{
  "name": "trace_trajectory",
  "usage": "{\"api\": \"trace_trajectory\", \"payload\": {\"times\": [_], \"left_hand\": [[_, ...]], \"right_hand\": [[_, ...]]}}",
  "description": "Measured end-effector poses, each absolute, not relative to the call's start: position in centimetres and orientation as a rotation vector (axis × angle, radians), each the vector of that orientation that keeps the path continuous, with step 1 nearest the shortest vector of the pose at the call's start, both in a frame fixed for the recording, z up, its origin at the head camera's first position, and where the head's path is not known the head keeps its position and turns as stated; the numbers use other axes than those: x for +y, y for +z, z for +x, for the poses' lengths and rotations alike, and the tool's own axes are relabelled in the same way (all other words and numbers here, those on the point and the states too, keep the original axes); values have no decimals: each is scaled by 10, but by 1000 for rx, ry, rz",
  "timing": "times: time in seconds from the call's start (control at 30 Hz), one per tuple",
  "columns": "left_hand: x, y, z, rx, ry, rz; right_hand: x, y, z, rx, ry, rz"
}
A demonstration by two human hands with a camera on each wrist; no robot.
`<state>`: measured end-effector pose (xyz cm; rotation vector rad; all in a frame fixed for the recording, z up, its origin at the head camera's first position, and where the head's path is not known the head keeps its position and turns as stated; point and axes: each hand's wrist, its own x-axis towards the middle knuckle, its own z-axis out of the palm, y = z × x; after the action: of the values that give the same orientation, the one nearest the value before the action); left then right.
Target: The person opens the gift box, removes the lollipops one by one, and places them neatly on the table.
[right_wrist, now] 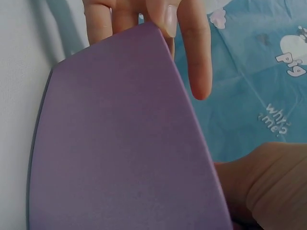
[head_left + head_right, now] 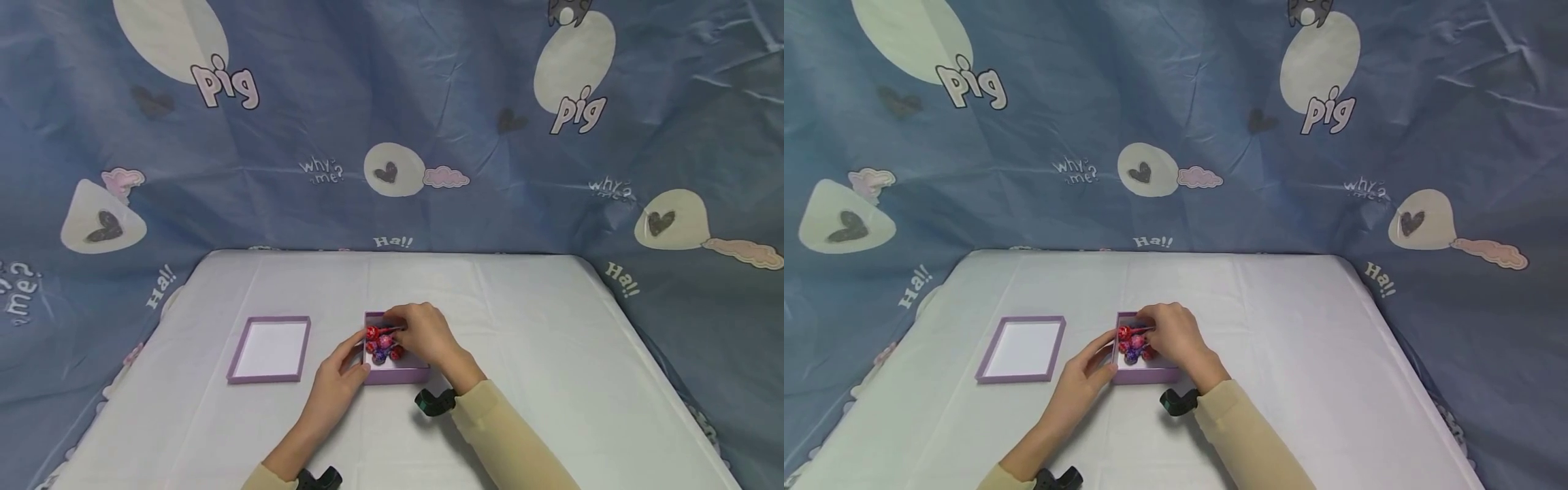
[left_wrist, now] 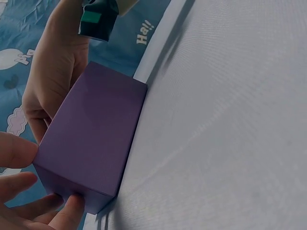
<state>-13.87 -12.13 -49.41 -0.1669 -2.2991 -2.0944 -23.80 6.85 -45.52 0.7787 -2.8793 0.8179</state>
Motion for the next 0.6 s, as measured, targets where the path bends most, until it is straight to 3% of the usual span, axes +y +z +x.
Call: {"api": "trace_trajectory", "payload": {"times": [0.6], "left_hand": [[-121,-494,-139,-2304,-2084,-156]], "right_hand": [[71,-455,-239,-2817,825,828]]}}
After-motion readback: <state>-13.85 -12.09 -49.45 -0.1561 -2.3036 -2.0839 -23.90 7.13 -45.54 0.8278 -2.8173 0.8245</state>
